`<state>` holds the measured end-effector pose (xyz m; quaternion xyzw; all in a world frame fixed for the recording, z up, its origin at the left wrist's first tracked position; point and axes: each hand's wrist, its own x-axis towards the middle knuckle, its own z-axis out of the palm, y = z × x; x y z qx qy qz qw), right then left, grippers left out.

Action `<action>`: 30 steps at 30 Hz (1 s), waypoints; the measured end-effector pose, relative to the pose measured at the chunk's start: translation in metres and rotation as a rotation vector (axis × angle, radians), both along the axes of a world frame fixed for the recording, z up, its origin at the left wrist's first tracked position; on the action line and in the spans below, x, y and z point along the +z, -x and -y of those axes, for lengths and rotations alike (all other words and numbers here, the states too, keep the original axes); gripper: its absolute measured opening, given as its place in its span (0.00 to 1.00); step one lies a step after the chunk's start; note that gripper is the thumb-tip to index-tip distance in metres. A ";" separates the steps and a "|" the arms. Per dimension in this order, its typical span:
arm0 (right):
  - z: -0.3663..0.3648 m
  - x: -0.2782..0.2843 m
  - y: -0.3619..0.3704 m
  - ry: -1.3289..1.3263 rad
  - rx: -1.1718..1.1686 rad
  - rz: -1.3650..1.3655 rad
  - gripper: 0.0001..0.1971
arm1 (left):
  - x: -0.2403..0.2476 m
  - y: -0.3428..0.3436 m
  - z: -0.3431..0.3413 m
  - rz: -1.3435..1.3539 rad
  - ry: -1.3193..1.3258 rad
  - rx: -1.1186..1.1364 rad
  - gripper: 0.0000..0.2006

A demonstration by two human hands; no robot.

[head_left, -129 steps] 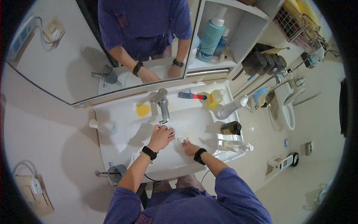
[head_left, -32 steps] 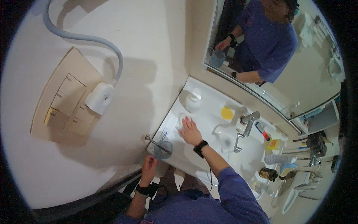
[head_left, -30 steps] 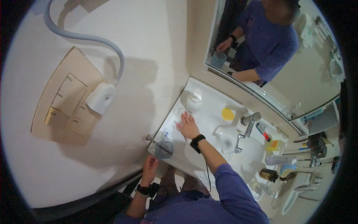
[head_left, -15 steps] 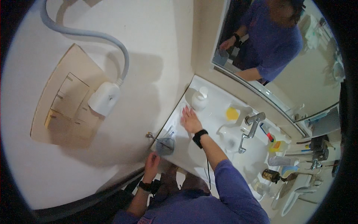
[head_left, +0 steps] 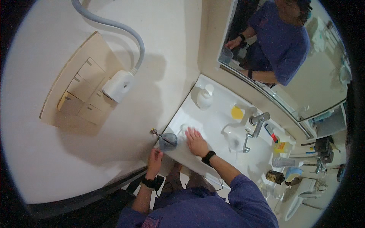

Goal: Cleaning the bathroom floor and sink area using a squeegee and spray.

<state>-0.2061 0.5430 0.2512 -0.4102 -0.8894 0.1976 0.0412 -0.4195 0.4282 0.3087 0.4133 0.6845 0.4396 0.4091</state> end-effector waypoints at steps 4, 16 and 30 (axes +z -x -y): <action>-0.075 -0.002 0.020 -0.119 -0.191 -0.036 0.26 | 0.005 0.000 0.008 -0.003 0.010 -0.040 0.06; -0.037 -0.022 0.040 -0.061 0.112 -0.164 0.24 | 0.002 0.009 0.018 -0.030 0.006 -0.074 0.06; -0.040 0.009 -0.016 -0.006 0.187 -0.024 0.23 | 0.005 0.007 0.008 0.211 -0.015 -0.015 0.07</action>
